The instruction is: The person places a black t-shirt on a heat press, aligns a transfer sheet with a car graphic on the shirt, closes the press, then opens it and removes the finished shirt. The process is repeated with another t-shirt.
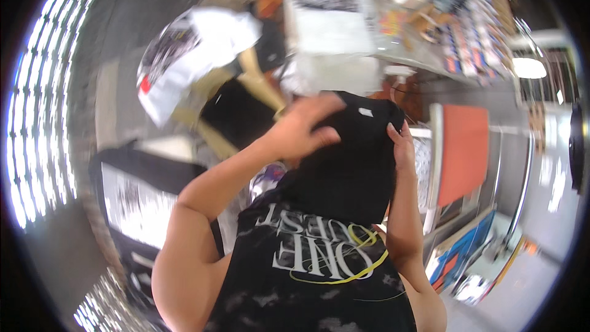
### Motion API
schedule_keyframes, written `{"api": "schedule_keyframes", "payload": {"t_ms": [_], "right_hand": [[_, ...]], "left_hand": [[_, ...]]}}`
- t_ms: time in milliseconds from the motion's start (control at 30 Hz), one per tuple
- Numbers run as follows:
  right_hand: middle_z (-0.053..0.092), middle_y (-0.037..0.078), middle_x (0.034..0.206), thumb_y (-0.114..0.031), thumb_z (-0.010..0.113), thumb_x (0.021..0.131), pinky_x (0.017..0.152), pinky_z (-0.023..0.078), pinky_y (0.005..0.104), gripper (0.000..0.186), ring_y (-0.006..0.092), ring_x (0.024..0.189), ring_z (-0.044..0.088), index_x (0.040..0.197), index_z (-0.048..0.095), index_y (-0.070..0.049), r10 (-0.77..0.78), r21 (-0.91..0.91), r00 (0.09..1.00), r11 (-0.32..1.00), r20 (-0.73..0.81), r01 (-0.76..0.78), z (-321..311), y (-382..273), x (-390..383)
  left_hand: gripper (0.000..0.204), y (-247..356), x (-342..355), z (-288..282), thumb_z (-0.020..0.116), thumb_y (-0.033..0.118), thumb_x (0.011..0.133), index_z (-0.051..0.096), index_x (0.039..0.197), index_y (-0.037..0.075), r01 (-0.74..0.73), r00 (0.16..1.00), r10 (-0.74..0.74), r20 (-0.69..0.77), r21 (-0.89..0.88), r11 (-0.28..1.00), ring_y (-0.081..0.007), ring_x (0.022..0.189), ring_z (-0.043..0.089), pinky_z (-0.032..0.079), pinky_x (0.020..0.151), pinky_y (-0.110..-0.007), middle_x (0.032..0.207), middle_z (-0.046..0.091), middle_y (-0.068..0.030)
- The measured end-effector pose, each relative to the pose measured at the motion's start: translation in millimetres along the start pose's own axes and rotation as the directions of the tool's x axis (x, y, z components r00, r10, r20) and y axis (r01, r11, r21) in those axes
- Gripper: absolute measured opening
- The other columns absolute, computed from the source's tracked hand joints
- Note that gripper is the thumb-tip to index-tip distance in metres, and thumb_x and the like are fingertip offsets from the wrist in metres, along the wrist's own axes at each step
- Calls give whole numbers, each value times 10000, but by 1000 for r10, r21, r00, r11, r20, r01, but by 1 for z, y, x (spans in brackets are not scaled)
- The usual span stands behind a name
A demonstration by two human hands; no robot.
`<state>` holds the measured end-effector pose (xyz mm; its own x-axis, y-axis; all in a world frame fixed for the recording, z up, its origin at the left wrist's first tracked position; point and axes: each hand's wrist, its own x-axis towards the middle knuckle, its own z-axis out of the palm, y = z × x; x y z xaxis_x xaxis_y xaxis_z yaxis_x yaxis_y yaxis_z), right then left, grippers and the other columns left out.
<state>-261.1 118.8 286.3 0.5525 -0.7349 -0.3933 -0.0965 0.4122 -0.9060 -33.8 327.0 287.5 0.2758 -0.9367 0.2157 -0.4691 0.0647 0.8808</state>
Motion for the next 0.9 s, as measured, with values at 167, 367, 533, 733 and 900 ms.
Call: {"api": "schedule_keyframes", "payload": {"t_ms": [167, 367, 533, 733, 900], "right_hand": [[679, 44, 1179, -84, 705, 929, 941, 496, 287, 368, 131, 1045, 637, 1277, 600, -31, -364, 91, 920, 921, -148, 379, -17, -66, -64], [624, 143, 1312, 30, 799, 717, 1040, 452, 378, 638, 256, 1184, 610, 1317, 588, -23, -758, -759, 641, 488, -122, 432, -45, -124, -175], [729, 67, 892, 21, 771, 704, 899, 509, 348, 344, 202, 946, 683, 1040, 702, -7, -567, -874, 822, 423, -48, 241, -85, -84, -215], [704, 88, 1004, -120, 841, 800, 788, 538, 321, 419, 182, 874, 659, 1157, 660, 4, -233, -136, 500, 965, -834, 224, -214, 118, -260], [651, 165, 1261, -198, 694, 953, 932, 542, 384, 420, 290, 1113, 653, 1310, 598, 1, 342, 582, 472, 512, -813, 631, -231, 363, -370]], "left_hand": [[475, 26, 106, 11, 651, 317, 979, 604, 1292, -37, 110, 976, 100, 191, -840, 532, -257, 1397, 408, 312, 1151, -389, 1518, 424, -170], [125, 132, 137, 41, 718, 105, 927, 670, 956, -7, -262, 772, 529, 352, -582, 770, -239, 843, 683, 525, 798, -318, 931, 706, -111], [415, 165, 146, 124, 814, 403, 799, 574, 782, 65, -744, 401, 775, 488, -321, 586, -362, 703, 647, 497, 586, -412, 700, 610, -128], [505, 128, 169, 209, 677, 579, 854, 554, 780, 95, -829, 382, 539, 751, 20, 560, -361, 646, 640, 476, 567, -476, 598, 579, -126], [431, 100, 167, 251, 645, 504, 914, 572, 788, 98, -779, 369, 446, 816, 10, 626, -379, 667, 638, 476, 597, -497, 622, 590, -136]]}}
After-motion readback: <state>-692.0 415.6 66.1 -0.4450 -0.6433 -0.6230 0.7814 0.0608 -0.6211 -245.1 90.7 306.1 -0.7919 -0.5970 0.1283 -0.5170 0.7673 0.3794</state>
